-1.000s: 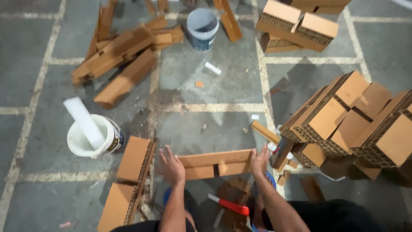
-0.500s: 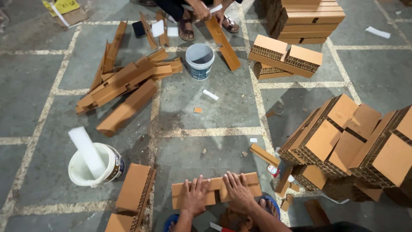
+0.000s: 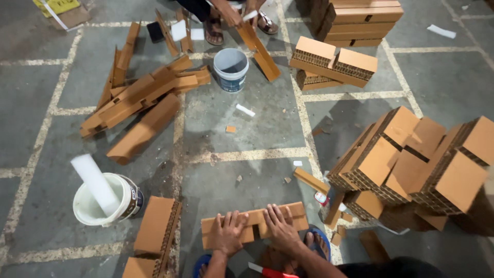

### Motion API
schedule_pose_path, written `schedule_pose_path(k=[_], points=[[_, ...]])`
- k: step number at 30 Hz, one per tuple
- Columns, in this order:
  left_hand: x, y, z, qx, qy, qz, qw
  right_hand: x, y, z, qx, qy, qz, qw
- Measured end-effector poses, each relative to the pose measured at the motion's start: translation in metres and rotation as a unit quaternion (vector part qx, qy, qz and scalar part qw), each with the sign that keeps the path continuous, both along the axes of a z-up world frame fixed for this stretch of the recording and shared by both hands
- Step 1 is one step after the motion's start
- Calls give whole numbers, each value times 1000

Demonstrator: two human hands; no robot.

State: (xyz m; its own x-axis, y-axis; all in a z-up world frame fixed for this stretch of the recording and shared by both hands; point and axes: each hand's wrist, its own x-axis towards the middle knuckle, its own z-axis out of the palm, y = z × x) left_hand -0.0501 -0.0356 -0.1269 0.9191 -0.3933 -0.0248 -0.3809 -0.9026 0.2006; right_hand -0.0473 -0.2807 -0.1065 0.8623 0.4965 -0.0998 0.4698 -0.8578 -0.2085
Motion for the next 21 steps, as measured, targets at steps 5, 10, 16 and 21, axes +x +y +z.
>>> schedule_pose_path(k=[5,10,16,21], points=[[-4,1,-2,13,-35,-4,999,-11,3,-14,-73,-133,4,989],[-8,-1,-12,33,0,-3,999,-17,-2,-16,80,-37,60,994],[-3,2,-10,87,28,-25,995,52,69,-17,189,-49,-17,981],[2,3,-3,-2,-57,-18,998,77,121,-23,218,-16,-100,971]])
